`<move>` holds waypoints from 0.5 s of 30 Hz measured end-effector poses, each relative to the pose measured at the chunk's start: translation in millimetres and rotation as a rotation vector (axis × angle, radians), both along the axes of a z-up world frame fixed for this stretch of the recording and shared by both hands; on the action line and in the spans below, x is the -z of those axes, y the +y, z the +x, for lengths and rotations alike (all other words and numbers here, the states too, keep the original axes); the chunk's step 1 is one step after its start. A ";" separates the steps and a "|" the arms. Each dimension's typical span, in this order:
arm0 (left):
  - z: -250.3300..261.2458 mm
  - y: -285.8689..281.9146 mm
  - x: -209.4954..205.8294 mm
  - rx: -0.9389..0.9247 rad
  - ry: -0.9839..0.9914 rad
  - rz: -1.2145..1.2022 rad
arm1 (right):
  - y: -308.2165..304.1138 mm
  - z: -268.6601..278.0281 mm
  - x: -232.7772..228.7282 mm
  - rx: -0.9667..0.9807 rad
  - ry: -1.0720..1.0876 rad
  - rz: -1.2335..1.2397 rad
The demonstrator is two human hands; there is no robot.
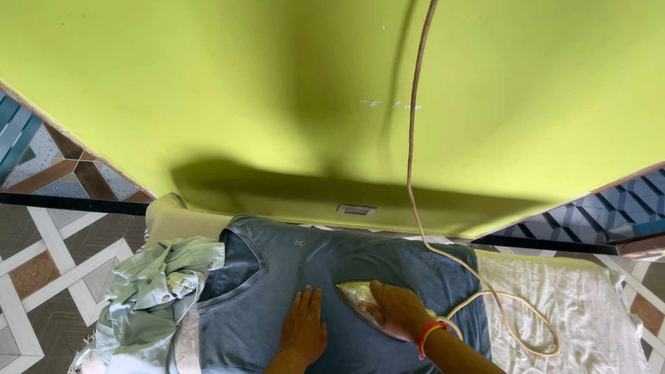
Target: The person irons a blue t-shirt on a bed using an electric iron, smoothing the fabric with one hand while moving the iron with the other. After finishing the t-shirt, the person picks up a light-colored shirt, lays it flat, and begins ironing it.
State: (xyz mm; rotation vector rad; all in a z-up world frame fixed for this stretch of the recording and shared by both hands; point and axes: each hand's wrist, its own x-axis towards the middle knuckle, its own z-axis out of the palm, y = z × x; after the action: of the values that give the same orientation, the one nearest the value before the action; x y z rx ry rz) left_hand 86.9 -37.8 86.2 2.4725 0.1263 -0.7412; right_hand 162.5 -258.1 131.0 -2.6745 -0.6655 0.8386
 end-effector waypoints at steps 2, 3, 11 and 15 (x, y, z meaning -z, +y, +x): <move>-0.3 -2.2 -0.7 0.072 0.046 0.021 | -3.2 -4.0 0.3 0.035 -0.026 -0.012; -1.9 -3.6 -1.9 0.109 0.070 0.032 | -1.0 -5.2 0.7 0.050 -0.017 -0.013; -0.9 -1.4 -17.0 0.206 0.193 0.113 | 27.0 3.8 -16.8 0.081 0.076 -0.034; -3.1 -11.6 -9.2 0.193 0.148 0.080 | 9.0 -0.9 -22.6 0.105 0.101 -0.135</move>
State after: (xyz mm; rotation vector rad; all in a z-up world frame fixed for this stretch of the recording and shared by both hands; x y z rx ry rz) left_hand 83.9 -49.4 95.5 2.5289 -0.0297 -1.0195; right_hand 161.6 -249.2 153.5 -2.7360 -0.4564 1.0151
